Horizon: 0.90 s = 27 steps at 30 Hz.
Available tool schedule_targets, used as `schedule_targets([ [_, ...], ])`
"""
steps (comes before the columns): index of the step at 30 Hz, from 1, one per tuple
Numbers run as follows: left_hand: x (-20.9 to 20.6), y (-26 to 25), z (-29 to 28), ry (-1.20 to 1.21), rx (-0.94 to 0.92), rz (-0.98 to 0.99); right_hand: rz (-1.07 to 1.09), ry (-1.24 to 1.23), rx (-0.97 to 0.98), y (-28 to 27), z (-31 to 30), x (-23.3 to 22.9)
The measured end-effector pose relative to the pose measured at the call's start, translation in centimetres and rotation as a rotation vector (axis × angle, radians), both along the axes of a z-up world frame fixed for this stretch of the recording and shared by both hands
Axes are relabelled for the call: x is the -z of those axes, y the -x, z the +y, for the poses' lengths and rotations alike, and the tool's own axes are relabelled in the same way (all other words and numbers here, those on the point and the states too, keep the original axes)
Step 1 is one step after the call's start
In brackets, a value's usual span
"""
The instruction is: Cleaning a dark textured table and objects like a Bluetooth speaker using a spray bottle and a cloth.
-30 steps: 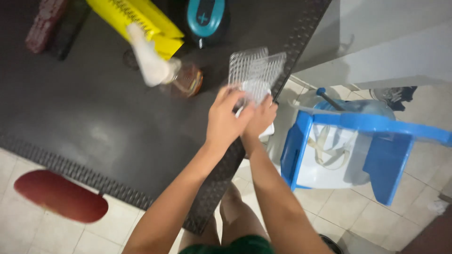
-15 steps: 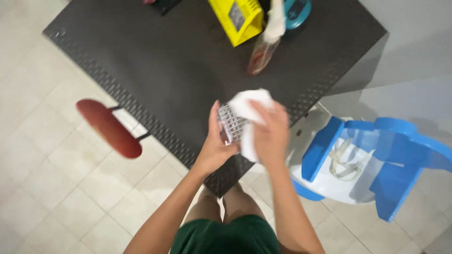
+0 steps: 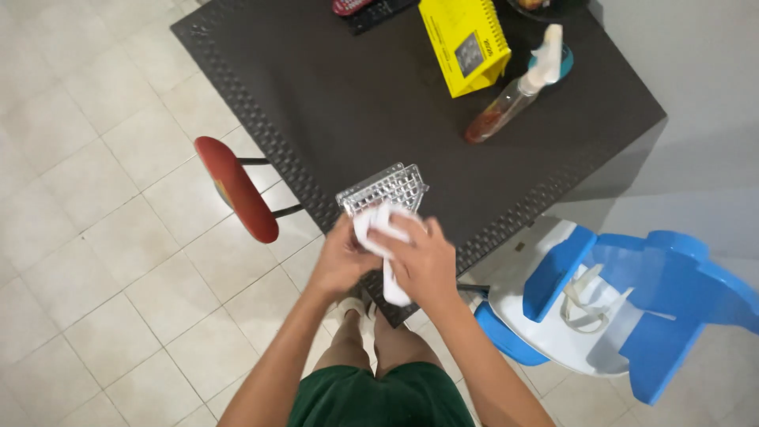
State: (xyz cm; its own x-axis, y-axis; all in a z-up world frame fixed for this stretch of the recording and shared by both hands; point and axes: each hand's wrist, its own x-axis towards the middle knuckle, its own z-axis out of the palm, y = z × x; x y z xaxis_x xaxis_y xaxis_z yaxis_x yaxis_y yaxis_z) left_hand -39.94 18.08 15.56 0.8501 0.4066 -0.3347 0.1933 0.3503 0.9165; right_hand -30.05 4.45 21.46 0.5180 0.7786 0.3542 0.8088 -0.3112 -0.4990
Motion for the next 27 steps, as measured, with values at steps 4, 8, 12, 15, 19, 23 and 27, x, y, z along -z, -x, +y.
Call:
schedule_targets([
  [4,-3.4,0.9,0.9,0.062,-0.015,0.001,-0.16,0.095,0.121,-2.1,0.1,0.5],
  [8,-5.5,1.4,1.7,-0.02,0.054,0.121,-0.168,-0.03,0.206,-1.0,1.9,-0.2],
  [12,-3.3,2.4,4.1,0.212,-0.025,-0.061,0.018,0.02,0.023,1.1,0.2,-0.9],
  [15,-3.6,2.6,4.4,0.51,-0.117,-0.099,0.451,-0.235,0.358,-1.5,-2.5,3.0],
  [19,-2.5,0.7,2.4,0.806,-0.141,-0.216,0.624,-0.418,0.431,-2.5,2.8,-0.8],
  [23,-3.0,-1.8,2.4,0.924,-0.2,-0.282,0.219,-0.242,0.447,1.2,3.9,-0.6],
  [27,-3.7,-1.9,2.0,0.878,-0.245,-0.275,0.087,-0.248,0.39,1.3,1.8,-0.2],
])
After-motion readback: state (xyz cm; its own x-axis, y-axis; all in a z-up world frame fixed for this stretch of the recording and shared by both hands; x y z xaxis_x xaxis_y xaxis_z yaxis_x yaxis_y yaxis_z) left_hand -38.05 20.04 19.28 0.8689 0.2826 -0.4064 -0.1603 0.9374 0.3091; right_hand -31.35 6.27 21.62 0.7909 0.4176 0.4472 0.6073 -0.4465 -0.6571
